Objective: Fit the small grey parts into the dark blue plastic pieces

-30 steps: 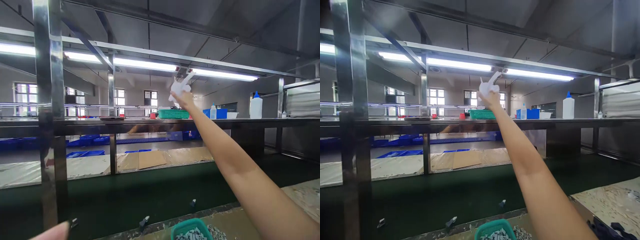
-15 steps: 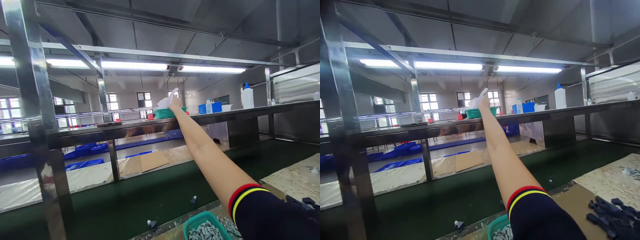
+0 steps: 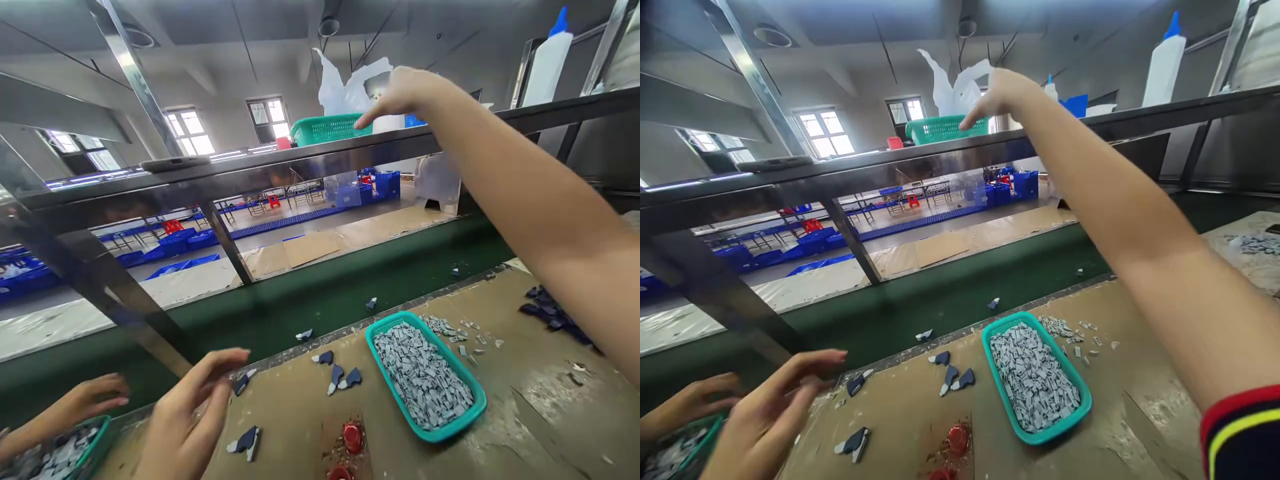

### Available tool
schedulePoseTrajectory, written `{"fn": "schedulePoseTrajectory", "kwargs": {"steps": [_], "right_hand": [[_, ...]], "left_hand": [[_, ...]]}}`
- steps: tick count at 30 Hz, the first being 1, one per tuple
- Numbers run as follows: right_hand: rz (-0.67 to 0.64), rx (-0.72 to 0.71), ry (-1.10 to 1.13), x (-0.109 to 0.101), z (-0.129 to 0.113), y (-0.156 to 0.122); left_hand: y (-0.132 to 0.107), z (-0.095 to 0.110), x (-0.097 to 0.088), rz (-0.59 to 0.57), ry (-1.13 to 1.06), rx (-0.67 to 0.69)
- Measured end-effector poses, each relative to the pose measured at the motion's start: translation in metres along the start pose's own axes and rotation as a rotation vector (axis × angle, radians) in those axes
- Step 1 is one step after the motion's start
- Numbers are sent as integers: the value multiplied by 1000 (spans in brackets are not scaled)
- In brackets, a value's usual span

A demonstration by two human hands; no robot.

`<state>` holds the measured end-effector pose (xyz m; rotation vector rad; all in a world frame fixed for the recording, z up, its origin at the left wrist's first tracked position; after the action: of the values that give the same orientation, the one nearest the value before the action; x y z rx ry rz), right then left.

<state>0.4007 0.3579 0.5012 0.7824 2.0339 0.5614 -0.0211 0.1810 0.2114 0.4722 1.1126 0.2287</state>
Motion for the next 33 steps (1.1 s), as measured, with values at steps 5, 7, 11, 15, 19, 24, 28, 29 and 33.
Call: {"fn": "schedulePoseTrajectory", "kwargs": {"steps": [5,7,11,15,19,24,28,29,33], "right_hand": [[126,-184,-275,13,109,-110],[-106,-97,-361,44,172,-141],[-577,76,-444,106,276,-167],[-592,263,-535,136,333,-160],[-641,410,-517,165,360,-154],[-807,475,-394,215,354,-166],[-970,359,-294,248,312,-187],[-1009,310,-252,255,296,-194],[-1180,74,-18,277,217,-228]], "left_hand": [[52,-25,103,-305,-36,39],[66,-41,141,-378,-13,55],[74,-61,182,-508,32,71],[81,-63,195,-540,88,60],[107,-42,212,-499,74,105],[137,18,253,-501,59,166],[144,59,287,-540,83,156],[144,65,293,-542,95,143],[135,71,296,-535,137,97]]}}
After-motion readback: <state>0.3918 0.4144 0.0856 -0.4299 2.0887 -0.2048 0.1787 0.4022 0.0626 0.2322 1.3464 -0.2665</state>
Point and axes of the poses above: each hand's wrist, its own y-axis towards the middle knuckle, its own x-axis out of the palm, z = x × y, the point moved 3 cm from there along y, towards the middle knuckle, and after that the axes turned 7 degrees about x, right-handed, at the moved point
